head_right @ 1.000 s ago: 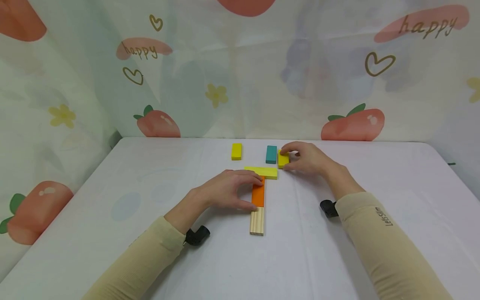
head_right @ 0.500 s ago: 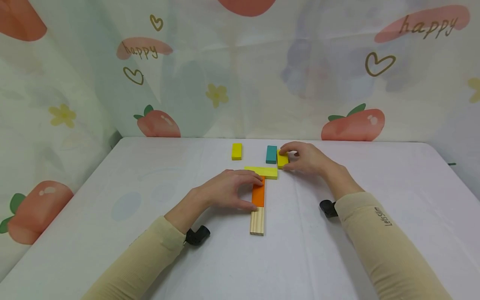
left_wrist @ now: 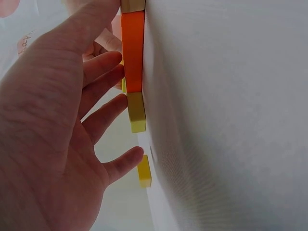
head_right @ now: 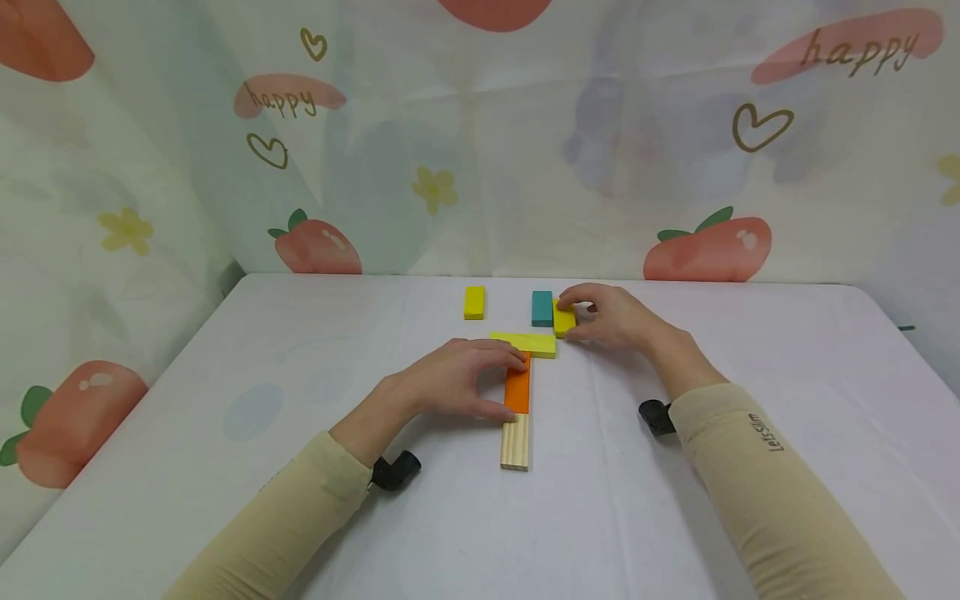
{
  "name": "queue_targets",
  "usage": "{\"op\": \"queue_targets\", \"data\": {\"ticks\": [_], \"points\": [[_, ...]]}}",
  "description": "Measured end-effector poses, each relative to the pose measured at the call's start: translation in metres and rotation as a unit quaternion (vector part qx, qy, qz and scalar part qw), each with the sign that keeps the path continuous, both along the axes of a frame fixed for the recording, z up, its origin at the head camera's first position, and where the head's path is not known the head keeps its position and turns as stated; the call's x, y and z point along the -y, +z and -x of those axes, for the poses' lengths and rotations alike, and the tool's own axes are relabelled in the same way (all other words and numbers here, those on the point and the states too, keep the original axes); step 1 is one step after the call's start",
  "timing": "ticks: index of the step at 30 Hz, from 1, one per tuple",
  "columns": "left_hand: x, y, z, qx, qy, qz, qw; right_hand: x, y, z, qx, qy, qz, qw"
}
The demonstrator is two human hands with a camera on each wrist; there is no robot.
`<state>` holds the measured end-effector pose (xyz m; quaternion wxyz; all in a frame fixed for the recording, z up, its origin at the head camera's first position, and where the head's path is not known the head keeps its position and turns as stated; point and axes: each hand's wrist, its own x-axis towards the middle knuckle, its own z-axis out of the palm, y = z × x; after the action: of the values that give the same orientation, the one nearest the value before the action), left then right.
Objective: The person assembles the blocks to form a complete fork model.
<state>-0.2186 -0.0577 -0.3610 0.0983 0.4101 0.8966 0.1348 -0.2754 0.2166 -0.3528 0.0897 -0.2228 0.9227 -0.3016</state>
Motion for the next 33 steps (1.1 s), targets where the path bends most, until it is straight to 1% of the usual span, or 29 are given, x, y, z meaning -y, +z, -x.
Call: {"op": "queue_targets", "data": {"ticks": [13,20,33], "points": [[0.0001,0.0003,-0.0005,0.001,0.001,-0.003,1.0,0.0036,0.0007,-0.0006,-0.003,0.002,-0.004,1.0],[0.0001,0.0001,-0.0003,0.0,0.002,-0.003,1.0,0.0051,0.0008,-0.0005,0.005,0.0,-0.002,1.0],[0.0,-0.0002,0.0004,0.001,0.002,-0.001,1.0,0.0078,0.0007,-0.0004,0.005,-0.001,-0.004,1.0]]}}
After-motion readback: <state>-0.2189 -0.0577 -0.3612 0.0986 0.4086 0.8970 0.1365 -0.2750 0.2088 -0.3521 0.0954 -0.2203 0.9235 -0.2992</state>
